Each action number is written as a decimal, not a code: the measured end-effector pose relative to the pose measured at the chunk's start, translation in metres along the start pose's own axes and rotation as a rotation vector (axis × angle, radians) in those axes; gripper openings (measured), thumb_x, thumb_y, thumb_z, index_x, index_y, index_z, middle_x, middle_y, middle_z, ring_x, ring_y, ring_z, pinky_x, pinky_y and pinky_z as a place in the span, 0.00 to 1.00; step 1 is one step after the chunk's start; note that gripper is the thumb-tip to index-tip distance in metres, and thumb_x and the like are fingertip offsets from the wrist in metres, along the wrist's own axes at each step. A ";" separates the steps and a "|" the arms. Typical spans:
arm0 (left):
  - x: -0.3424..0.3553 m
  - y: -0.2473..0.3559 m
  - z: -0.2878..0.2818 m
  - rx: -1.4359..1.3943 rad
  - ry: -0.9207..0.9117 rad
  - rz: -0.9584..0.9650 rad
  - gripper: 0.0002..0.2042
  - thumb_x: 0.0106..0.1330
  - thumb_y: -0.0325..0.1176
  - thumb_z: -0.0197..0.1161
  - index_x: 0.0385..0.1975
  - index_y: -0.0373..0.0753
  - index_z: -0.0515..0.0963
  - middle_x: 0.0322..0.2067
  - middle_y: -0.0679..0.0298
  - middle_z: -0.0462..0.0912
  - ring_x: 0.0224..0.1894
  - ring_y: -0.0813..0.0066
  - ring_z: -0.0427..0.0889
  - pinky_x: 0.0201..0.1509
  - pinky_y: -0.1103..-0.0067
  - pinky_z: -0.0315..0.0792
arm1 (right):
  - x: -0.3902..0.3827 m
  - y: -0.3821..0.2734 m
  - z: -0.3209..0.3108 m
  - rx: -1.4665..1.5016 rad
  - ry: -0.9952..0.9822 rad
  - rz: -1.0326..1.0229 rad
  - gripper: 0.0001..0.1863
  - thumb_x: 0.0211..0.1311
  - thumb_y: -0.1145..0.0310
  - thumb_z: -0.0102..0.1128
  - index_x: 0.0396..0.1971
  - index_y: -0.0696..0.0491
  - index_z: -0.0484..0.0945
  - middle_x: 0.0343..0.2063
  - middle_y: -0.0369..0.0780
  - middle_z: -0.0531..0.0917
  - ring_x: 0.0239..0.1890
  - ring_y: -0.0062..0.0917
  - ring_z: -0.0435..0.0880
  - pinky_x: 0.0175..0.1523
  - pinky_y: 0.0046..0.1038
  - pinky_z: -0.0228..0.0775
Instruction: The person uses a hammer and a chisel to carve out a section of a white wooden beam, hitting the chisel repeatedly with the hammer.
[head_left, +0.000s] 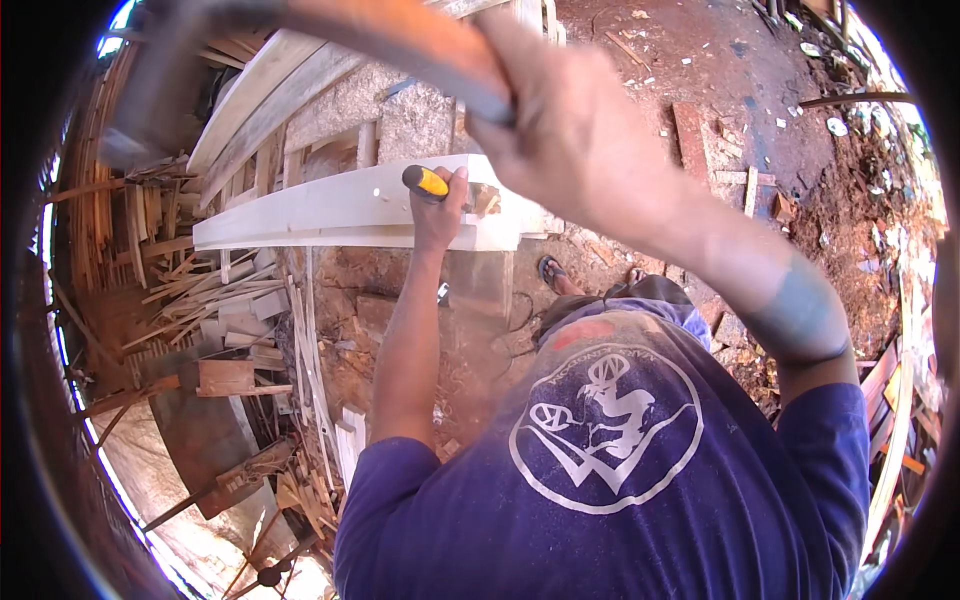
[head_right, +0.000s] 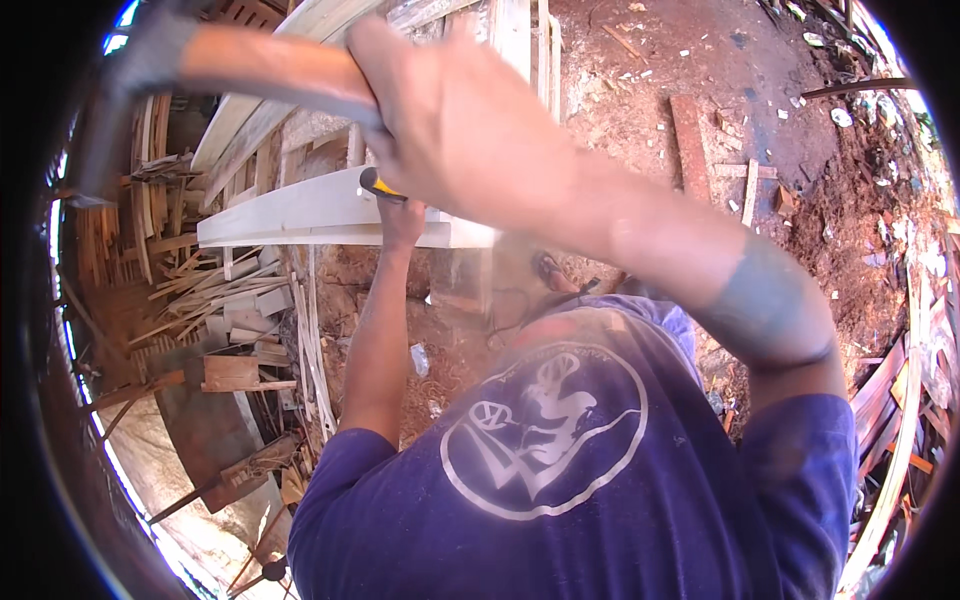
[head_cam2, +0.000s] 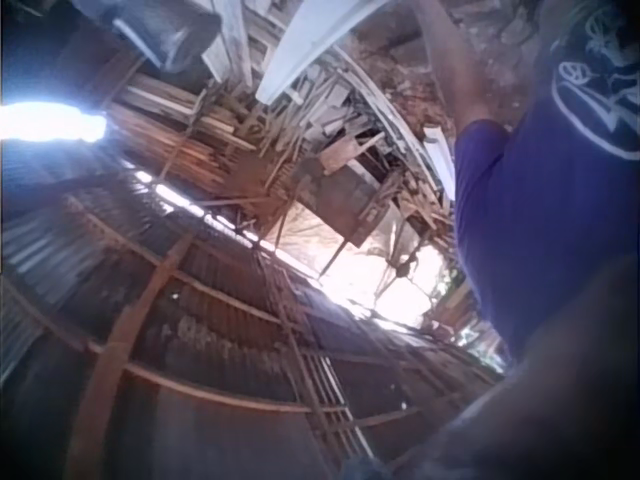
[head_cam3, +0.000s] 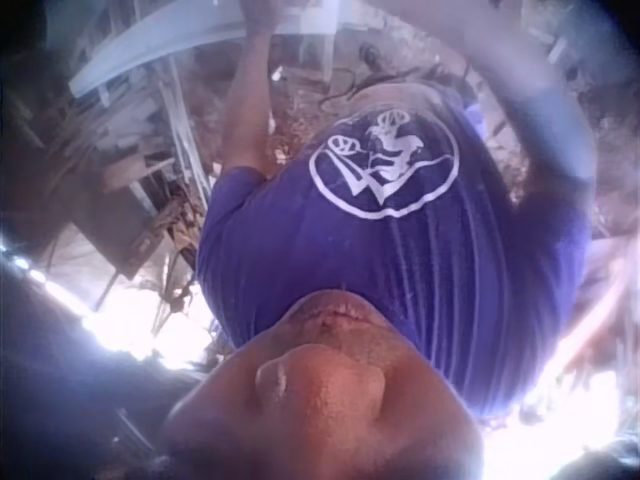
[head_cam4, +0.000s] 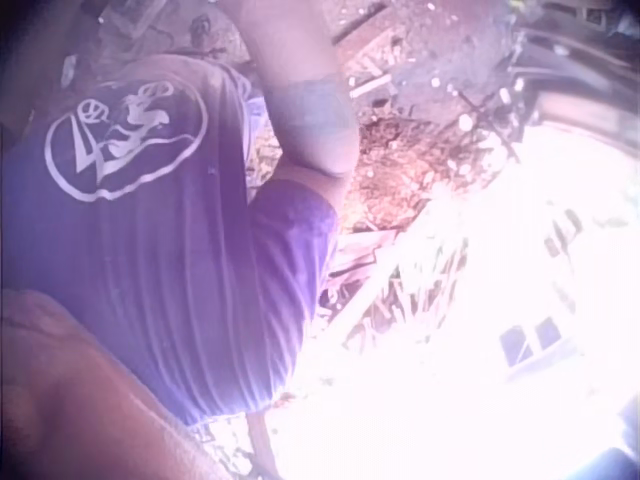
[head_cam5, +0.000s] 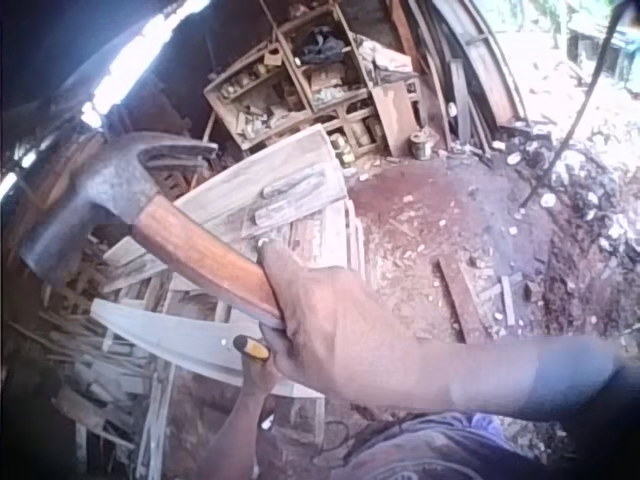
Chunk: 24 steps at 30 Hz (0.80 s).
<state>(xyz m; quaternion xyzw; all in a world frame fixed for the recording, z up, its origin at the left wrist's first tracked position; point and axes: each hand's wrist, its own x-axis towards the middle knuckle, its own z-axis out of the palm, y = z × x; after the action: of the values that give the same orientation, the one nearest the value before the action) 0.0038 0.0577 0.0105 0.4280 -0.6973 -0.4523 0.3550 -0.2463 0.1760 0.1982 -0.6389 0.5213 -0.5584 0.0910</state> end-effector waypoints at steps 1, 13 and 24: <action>-0.001 0.003 0.002 0.036 0.032 0.024 0.17 0.70 0.33 0.64 0.18 0.38 0.70 0.16 0.70 0.73 0.20 0.83 0.70 0.26 0.78 0.66 | -0.016 0.012 0.013 -0.133 -0.191 0.077 0.14 0.60 0.74 0.60 0.46 0.59 0.74 0.24 0.52 0.84 0.26 0.48 0.87 0.34 0.42 0.80; 0.001 -0.024 0.000 -0.076 -0.010 -0.110 0.18 0.70 0.34 0.65 0.18 0.38 0.70 0.16 0.72 0.71 0.21 0.85 0.67 0.25 0.80 0.63 | 0.020 -0.010 -0.008 -0.187 -0.025 -0.039 0.15 0.59 0.72 0.61 0.46 0.60 0.75 0.30 0.48 0.86 0.34 0.44 0.88 0.40 0.42 0.81; -0.009 -0.025 -0.004 0.001 -0.054 -0.099 0.16 0.71 0.34 0.63 0.21 0.38 0.70 0.18 0.72 0.72 0.23 0.85 0.68 0.28 0.79 0.65 | 0.012 0.000 0.005 -0.264 -0.220 0.018 0.08 0.67 0.73 0.53 0.42 0.59 0.73 0.22 0.50 0.83 0.25 0.46 0.86 0.31 0.44 0.80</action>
<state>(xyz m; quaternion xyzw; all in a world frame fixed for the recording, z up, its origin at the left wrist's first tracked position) 0.0177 0.0592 -0.0122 0.4499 -0.6848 -0.4802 0.3131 -0.2440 0.1649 0.2040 -0.6979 0.5827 -0.4109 0.0675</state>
